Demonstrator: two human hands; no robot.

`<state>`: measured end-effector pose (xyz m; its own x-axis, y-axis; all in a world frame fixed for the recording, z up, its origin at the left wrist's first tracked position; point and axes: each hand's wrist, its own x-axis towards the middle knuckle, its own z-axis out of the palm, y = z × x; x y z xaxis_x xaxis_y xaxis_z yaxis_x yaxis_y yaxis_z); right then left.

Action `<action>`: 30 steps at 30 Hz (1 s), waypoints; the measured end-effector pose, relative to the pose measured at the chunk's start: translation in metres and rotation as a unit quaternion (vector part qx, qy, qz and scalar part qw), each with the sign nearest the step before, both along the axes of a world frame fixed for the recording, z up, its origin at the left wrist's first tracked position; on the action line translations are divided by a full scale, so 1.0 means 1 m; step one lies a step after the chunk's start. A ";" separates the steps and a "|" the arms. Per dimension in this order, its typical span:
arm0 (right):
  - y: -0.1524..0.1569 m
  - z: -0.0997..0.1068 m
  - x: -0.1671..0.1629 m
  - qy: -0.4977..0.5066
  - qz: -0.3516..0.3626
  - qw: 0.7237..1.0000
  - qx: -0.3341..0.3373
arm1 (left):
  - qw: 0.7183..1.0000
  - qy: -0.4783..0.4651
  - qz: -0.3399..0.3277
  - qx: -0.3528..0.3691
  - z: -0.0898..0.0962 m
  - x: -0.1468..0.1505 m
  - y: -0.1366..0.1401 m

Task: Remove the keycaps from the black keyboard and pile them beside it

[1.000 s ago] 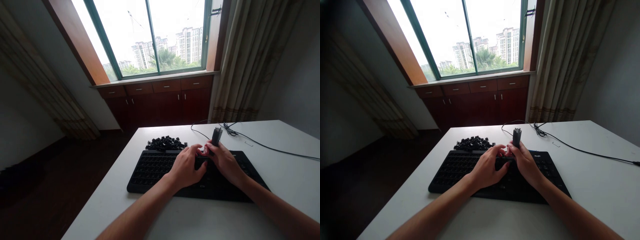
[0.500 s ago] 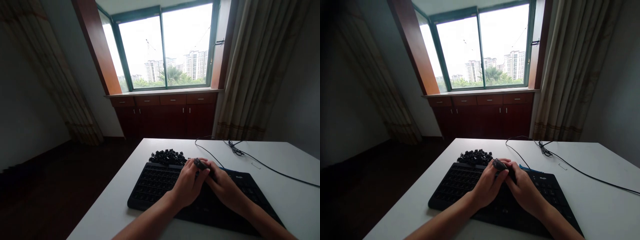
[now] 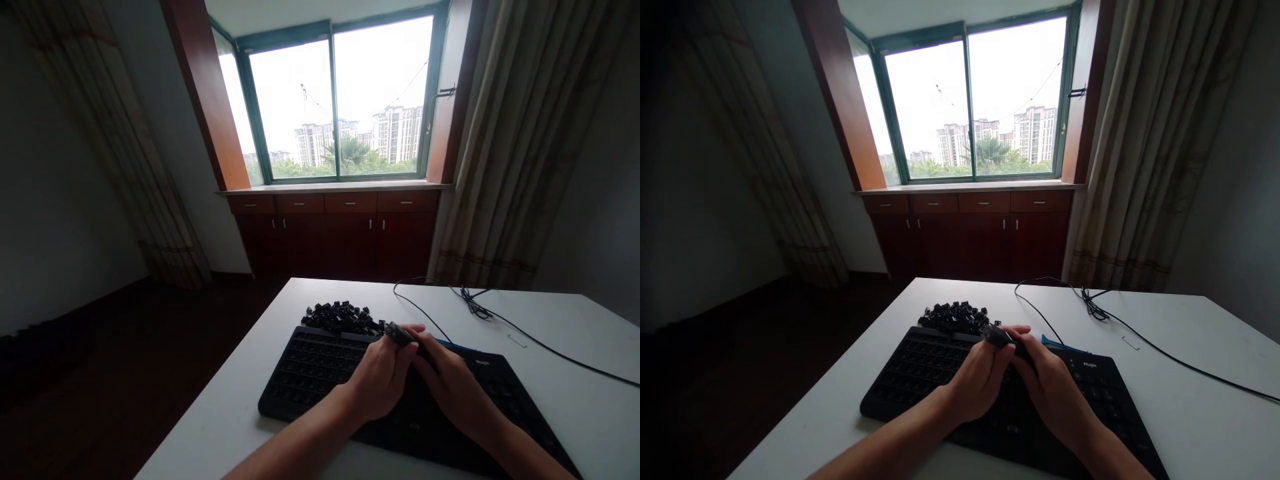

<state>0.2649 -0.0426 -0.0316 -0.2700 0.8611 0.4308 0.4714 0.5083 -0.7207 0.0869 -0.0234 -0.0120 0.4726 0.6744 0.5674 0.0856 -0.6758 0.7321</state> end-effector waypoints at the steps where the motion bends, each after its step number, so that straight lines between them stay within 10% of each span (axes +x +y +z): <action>1: 0.000 0.001 0.000 0.003 0.001 1.000 -0.004 | 1.000 -0.001 0.002 -0.001 0.000 0.000 0.000; 9: 0.010 0.004 -0.006 0.016 -0.031 0.996 -0.082 | 1.000 -0.005 -0.010 -0.002 -0.001 0.001 0.000; 30: 0.017 0.000 -0.004 -0.021 0.000 1.000 -0.020 | 0.997 0.042 -0.039 0.055 0.002 -0.001 0.000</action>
<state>0.2607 -0.0257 -0.0321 -0.2877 0.8772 0.3843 0.5017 0.4799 -0.7197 0.0859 -0.0236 -0.0100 0.5694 0.5697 0.5926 0.0880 -0.7590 0.6452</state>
